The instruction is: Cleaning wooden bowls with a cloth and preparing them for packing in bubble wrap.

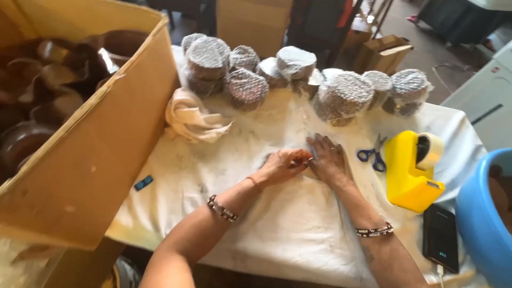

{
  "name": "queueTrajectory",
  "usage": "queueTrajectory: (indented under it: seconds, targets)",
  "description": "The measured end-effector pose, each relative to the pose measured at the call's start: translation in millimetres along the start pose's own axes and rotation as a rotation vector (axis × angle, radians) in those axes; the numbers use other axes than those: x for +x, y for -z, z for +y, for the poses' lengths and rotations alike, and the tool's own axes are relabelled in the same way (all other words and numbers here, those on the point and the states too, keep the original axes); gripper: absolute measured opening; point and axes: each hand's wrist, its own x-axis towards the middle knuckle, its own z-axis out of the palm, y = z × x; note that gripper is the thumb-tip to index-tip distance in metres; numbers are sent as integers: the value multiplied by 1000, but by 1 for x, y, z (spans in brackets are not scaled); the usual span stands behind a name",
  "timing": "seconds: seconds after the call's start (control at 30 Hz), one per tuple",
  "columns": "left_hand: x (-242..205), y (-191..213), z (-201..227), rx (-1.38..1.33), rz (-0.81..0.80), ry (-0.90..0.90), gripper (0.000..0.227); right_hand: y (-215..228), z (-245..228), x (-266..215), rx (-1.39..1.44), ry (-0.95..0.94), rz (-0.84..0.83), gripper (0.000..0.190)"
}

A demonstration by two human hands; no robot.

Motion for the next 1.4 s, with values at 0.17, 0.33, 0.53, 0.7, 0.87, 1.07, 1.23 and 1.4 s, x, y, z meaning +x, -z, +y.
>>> queueTrajectory:
  seconds: [0.17,0.33,0.53,0.7,0.87,1.07,1.23,1.4]
  targets:
    - [-3,-4,2,-2,22,13,27,-2,5,-2,26,62,117,59]
    - [-14,-4,5,169,-3,-120,25,17,-3,-5,128,82,193,47]
    - [-54,78,111,752,-610,-46,49,27,-4,-7,204,42,166,48]
    - [-83,220,242,1070,-277,-33,69,24,-1,-6,221,38,168,47]
    - [-161,341,270,1045,204,52,61,27,-1,-9,239,46,167,46]
    - [-240,496,165,720,542,331,57,28,-1,-11,227,35,154,46]
    - [-318,774,-145,653,548,593,40,25,1,-12,218,27,164,47]
    - [-207,761,-48,1222,182,1117,62,35,-10,-13,217,-31,115,47]
